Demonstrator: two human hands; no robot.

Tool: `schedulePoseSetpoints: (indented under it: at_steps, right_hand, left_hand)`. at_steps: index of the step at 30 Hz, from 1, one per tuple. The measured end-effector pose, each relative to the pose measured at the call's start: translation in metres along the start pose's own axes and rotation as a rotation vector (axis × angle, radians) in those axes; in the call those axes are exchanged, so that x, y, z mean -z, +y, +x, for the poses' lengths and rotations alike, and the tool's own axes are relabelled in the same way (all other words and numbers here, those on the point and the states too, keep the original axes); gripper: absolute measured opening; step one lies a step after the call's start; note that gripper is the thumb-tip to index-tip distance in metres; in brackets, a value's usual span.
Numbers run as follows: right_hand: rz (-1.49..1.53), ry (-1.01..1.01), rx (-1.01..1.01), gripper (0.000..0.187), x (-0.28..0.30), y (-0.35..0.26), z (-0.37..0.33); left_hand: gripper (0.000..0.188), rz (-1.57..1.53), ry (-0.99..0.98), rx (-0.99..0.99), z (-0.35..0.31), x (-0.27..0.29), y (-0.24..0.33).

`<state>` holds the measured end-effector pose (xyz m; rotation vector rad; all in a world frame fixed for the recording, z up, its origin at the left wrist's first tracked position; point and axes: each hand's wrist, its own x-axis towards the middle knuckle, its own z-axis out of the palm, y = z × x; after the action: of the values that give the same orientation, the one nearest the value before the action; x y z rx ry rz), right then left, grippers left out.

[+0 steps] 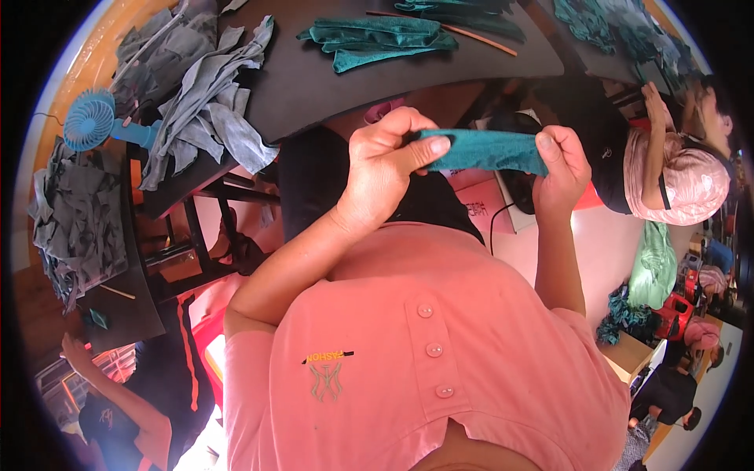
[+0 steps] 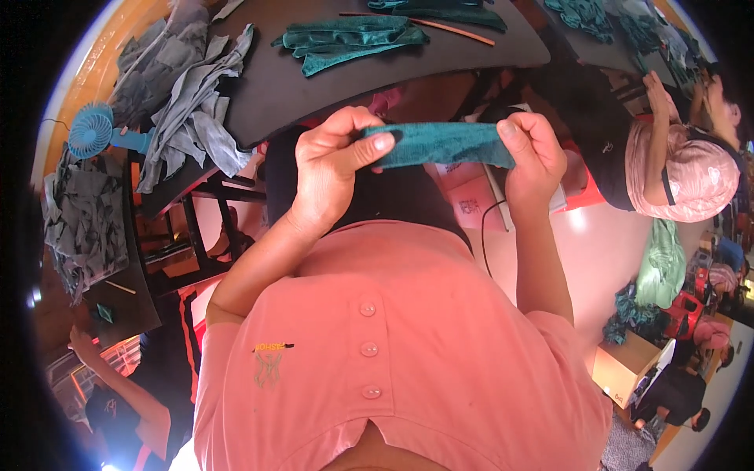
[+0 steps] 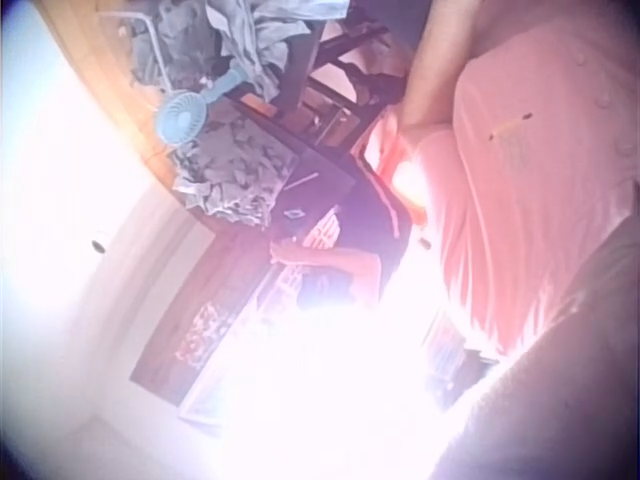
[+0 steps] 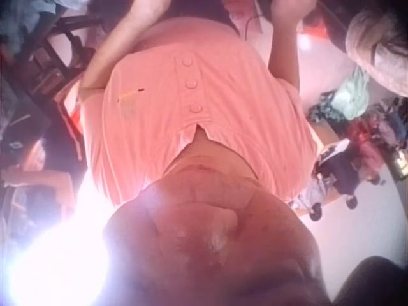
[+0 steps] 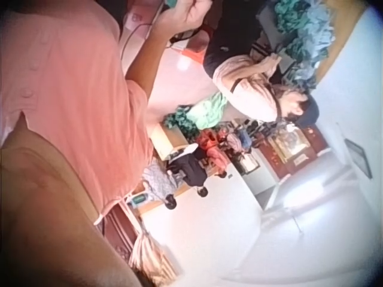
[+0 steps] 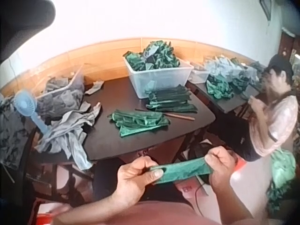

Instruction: The recorder is folding and organizing small strips of fabric in a workshop setting.

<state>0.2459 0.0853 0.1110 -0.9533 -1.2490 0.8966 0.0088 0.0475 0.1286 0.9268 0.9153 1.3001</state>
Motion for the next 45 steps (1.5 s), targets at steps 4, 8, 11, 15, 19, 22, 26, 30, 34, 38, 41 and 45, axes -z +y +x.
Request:
schedulePoseSetpoints:
  at_steps: [4,8,11,15,19,22,26,30,34,38,41,45]
  right_hand:
    - [-0.040,-0.009,-0.033,0.011,-0.002,0.010,-0.003]
    - [-0.069,0.023,0.128,0.013,-0.030,-0.004,0.005]
    - [-0.273,-0.148,0.220,0.016,-0.046,0.002,0.032]
    - [-0.332,-0.201,0.359,0.019,-0.086,0.006,0.100]
    - [-0.779,-0.294,0.565,0.023,-0.135,0.031,0.146]
    - [-0.996,-0.328,0.641,0.022,-0.143,0.068,0.146]
    - [-0.852,-0.081,0.691,0.032,-0.135,0.057,0.144]
    - [-0.635,-0.021,0.849,0.023,-0.135,0.046,0.146]
    - [-0.600,-0.069,0.999,0.021,-0.142,0.042,0.148]
    - [-0.568,-0.089,0.965,0.018,-0.133,0.025,0.139]
    - [-0.401,-0.229,0.854,0.016,-0.131,0.000,0.116]
    - [-0.318,-0.315,0.943,0.030,-0.142,-0.036,0.077]
  left_hand:
    - [0.011,0.053,-0.039,-0.280,-0.006,0.006,0.007]
    - [0.011,0.092,0.020,-0.350,-0.004,0.006,0.036]
    - [0.013,0.046,0.194,-0.148,0.013,0.020,0.056]
    - [0.015,0.308,0.389,-0.086,0.070,0.040,0.091]
    - [0.015,1.204,0.421,-0.594,0.149,0.104,0.076]
    - [0.014,1.718,0.356,-0.725,0.157,0.112,0.039]
    - [0.016,1.508,0.483,-0.837,0.100,0.110,0.074]
    - [0.016,1.845,0.921,-0.703,0.068,0.176,0.108]
    - [0.012,1.962,0.939,-0.449,0.067,0.227,0.111]
    - [0.010,2.033,0.880,-0.451,0.074,0.218,0.124]
    - [0.010,1.798,0.679,-0.750,0.072,0.182,0.145]
    - [0.009,1.120,0.348,-0.418,0.039,0.091,0.174]
